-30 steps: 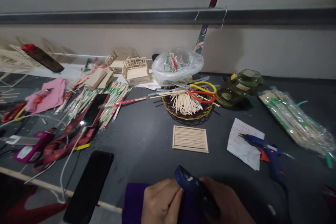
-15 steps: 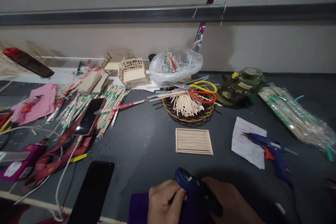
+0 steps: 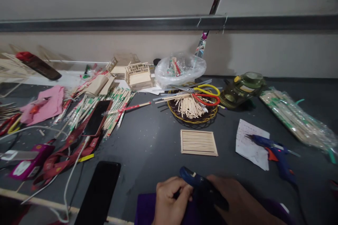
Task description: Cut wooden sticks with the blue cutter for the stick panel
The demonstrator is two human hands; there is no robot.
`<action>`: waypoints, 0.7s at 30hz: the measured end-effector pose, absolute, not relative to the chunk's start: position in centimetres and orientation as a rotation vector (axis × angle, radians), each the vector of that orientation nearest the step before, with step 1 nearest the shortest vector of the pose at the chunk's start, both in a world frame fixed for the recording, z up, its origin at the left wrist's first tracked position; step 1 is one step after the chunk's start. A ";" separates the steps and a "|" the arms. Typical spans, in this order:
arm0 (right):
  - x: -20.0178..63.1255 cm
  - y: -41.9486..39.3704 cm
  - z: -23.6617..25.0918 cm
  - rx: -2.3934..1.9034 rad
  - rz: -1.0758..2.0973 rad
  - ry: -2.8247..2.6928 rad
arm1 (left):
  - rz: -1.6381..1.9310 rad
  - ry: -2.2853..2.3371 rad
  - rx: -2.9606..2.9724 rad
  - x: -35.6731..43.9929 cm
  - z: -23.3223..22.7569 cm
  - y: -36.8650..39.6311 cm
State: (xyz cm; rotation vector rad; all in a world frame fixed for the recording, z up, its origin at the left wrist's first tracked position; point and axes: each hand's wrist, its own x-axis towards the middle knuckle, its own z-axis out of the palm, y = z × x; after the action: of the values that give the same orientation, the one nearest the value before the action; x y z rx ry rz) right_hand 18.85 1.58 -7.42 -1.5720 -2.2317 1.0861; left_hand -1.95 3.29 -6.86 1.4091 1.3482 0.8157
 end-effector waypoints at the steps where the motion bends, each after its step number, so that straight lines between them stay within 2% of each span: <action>1: 18.8 1.8 -7.1 -1.592 1.100 -2.254 | 0.804 1.362 1.387 -1.9 -6.9 3.2; 4: 18.5 2.7 -6.3 -1.655 1.204 -2.296 | 0.752 1.394 1.246 -1.7 -7.5 3.0; 11: 18.1 3.6 -6.7 -1.607 1.226 -2.352 | 0.743 1.321 0.905 -1.3 -8.4 3.2; 21: 17.9 3.5 -6.6 -1.615 1.252 -2.224 | 0.723 1.321 0.926 -1.6 -8.9 2.9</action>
State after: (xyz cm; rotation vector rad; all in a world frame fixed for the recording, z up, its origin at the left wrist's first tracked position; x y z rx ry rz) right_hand 17.94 3.53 -6.65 -1.6147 -2.2241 1.2524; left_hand -1.60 2.93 -8.91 0.9263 1.3212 0.7230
